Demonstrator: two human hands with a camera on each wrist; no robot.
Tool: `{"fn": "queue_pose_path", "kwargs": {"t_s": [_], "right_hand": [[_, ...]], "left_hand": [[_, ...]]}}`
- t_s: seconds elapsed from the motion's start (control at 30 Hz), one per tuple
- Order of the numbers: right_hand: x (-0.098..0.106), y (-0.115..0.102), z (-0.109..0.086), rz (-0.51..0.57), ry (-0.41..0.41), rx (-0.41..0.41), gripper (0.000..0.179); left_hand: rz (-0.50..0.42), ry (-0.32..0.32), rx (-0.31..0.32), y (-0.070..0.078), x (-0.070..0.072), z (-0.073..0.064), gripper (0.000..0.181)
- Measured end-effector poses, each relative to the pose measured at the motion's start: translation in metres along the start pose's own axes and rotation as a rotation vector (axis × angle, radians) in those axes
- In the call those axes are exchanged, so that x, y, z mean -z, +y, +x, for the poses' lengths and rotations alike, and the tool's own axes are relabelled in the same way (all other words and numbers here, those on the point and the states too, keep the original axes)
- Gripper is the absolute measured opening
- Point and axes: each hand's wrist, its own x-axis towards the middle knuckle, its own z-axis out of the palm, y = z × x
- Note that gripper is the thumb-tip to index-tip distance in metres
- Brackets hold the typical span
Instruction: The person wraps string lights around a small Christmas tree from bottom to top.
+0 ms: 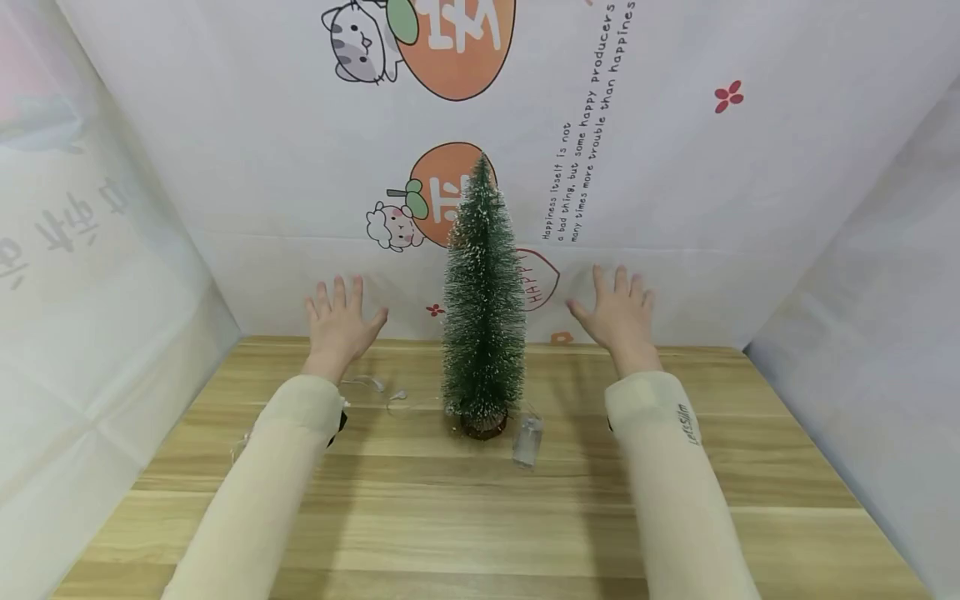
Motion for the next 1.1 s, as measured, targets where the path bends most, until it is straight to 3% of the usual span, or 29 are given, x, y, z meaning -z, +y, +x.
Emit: {"fn": "queue_pose_path", "kwargs": {"t_s": [0.27, 0.4, 0.53, 0.7, 0.93, 1.1], "right_hand": [[0.007, -0.010, -0.012, 0.182, 0.205, 0.022, 0.044], [0.008, -0.022, -0.023, 0.308, 0.383, 0.050, 0.036], [0.005, -0.042, -0.032, 0.410, 0.574, 0.138, 0.030], [0.001, -0.073, -0.044, 0.485, 0.743, 0.337, 0.023], [-0.011, -0.113, -0.057, 0.419, 0.967, 0.751, 0.015], [-0.028, -0.137, -0.059, 0.323, 0.978, 0.981, 0.016]], "left_hand": [[-0.029, 0.052, -0.024, -0.004, 0.001, -0.002, 0.066], [-0.009, 0.114, -0.067, -0.009, 0.004, -0.008, 0.054], [0.016, 0.162, -0.115, -0.015, 0.008, -0.017, 0.043], [0.009, 0.202, -0.167, -0.026, 0.008, -0.026, 0.034], [0.036, 0.233, -0.179, -0.047, 0.001, -0.031, 0.027], [0.049, 0.169, -0.152, -0.063, -0.003, -0.035, 0.025]]}}
